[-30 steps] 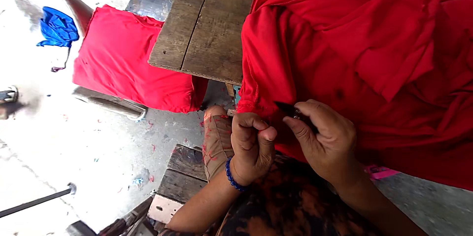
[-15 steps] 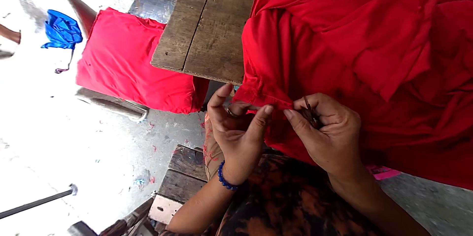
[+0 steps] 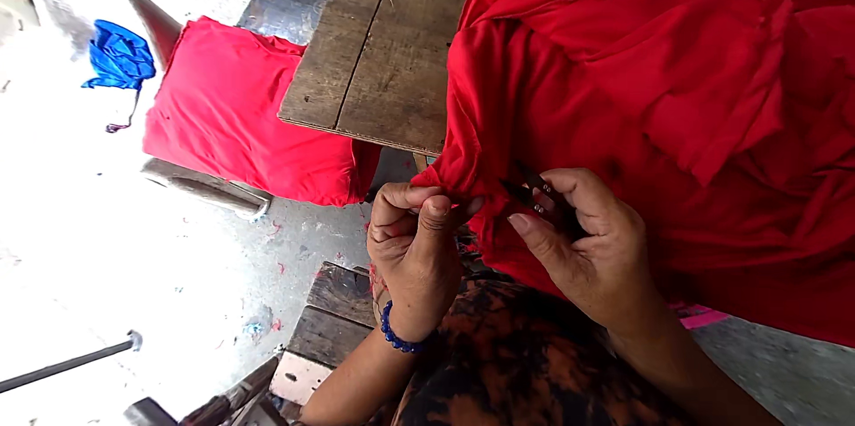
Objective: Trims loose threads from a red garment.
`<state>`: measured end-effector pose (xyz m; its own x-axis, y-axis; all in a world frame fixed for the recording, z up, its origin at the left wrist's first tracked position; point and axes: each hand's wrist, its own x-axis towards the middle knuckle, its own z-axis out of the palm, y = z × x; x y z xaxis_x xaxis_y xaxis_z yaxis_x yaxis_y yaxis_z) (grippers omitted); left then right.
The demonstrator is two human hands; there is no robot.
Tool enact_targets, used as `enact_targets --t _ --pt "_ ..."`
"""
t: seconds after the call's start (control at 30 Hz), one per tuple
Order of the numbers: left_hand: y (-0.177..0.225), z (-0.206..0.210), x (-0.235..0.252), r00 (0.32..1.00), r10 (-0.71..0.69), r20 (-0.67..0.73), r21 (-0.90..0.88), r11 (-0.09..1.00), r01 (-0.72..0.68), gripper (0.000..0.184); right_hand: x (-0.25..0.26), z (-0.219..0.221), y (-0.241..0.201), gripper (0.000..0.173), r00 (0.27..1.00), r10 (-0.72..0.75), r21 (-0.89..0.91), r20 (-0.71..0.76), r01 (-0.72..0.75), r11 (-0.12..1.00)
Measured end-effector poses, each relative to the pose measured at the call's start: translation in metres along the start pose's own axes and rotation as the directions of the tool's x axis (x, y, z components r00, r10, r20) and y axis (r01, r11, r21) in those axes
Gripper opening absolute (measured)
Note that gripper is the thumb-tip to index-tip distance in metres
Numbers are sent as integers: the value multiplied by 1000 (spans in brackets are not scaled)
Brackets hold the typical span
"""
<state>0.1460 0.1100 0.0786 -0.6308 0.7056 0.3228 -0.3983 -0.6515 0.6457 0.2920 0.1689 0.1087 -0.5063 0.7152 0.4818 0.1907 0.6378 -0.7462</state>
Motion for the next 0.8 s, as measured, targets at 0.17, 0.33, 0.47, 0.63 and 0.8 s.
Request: enact_targets --t 0.17,0.33,0.47,0.63,0.8 --pt "-2 -2 -3 995 76 65 73 994 -81 11 1 -5 3 26 987 -159 -206 32 162 965" --pt "-5 -3 -6 975 152 159 201 962 -183 11 1 -1 0 30 977 -210 -302 42 213 929" --pt "-6 -2 -10 949 178 262 249 937 -244 10 -1 1 -2 27 972 -236 -357 6 222 907" --pt "-6 -3 -12 911 213 352 420 834 -357 6 -4 0 -3 26 966 -258 -418 -14 228 879" --pt "-9 -4 -12 907 209 366 490 785 -379 6 -6 -1 -3 25 973 -233 -443 -12 203 873"
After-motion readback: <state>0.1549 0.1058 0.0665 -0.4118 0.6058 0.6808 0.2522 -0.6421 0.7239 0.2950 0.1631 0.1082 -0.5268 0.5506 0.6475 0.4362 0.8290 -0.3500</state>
